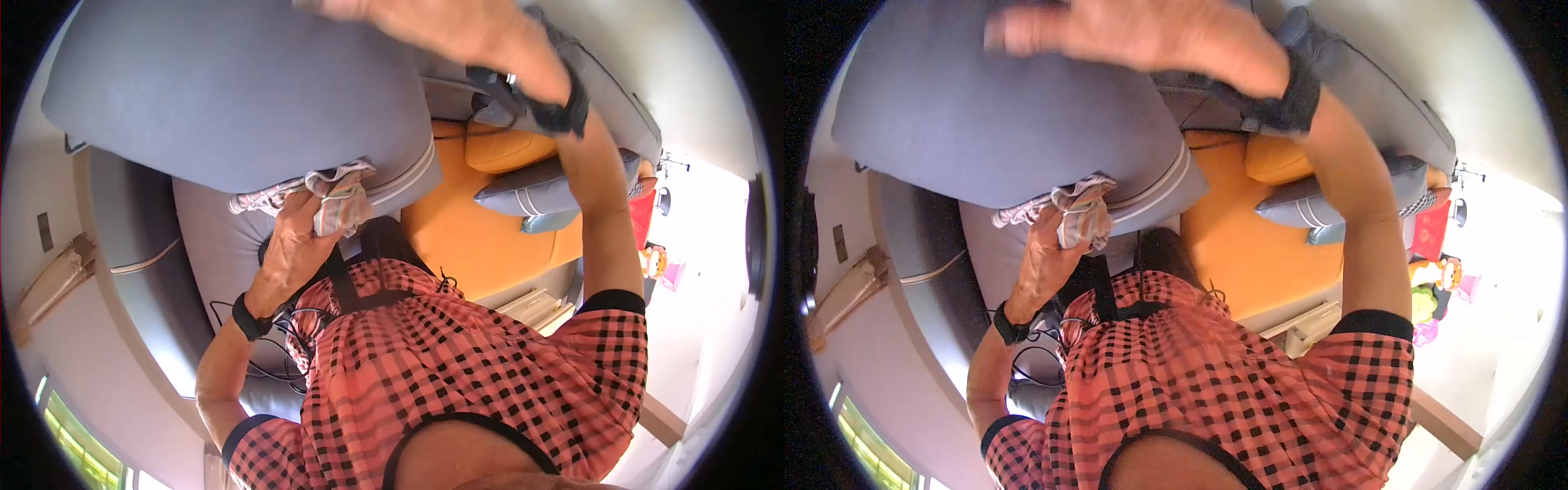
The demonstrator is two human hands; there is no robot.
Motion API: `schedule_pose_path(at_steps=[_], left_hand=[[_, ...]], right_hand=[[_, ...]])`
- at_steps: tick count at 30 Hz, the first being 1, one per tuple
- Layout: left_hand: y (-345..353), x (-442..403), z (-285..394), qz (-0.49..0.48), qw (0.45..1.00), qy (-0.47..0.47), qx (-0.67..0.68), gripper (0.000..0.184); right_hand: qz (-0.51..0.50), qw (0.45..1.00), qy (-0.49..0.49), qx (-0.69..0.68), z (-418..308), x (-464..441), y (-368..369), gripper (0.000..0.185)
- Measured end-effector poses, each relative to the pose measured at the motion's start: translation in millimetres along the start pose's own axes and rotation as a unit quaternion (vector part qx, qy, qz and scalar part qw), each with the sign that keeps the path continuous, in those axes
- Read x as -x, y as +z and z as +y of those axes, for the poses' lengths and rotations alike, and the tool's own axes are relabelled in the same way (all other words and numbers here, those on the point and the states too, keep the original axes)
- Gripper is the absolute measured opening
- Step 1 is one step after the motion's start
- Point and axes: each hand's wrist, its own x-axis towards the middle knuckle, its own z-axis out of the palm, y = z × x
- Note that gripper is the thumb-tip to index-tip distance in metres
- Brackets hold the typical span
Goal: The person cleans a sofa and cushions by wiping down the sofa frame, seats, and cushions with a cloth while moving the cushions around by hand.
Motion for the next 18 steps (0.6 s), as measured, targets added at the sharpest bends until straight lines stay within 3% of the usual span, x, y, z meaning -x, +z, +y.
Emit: schedule_pose_path(at_steps=[2, 5, 9, 10, 12, 14, 16, 18], left_hand=[[-12, 10, 7, -0.020, 0.999, -0.038, 0.018, 0.046], [-21, 14, 9, -0.032, 0.996, -0.074, 0.050, 0.046], [-22, 26, 9, -0.038, 0.983, -0.147, 0.106, 0.042], [-23, 25, 9, -0.033, 0.980, -0.157, 0.118, 0.042], [-23, 27, 9, -0.023, 0.978, -0.155, 0.140, 0.039], [-24, 28, 11, -0.024, 0.969, -0.188, 0.156, 0.038], [-24, 29, 14, -0.030, 0.950, -0.239, 0.198, 0.037], [-22, 29, 9, -0.047, 0.975, -0.173, 0.128, 0.035]], right_hand=[[0.038, 0.985, -0.034, 0.162, -13, 1, 27, 0.061], [0.048, 0.999, 0.001, 0.011, 14, 11, 38, 0.067], [0.101, 0.987, 0.113, -0.052, -9, 41, 52, 0.078], [0.180, 0.977, 0.061, -0.097, 1, 53, 71, 0.083], [0.187, 0.961, 0.142, -0.145, -25, 81, 79, 0.067], [0.168, 0.942, 0.230, -0.176, -35, 117, 97, 0.085], [0.118, 0.948, 0.246, -0.164, -28, 149, 123, 0.090], [0.080, 0.941, 0.275, -0.179, -19, 165, 139, 0.098]])
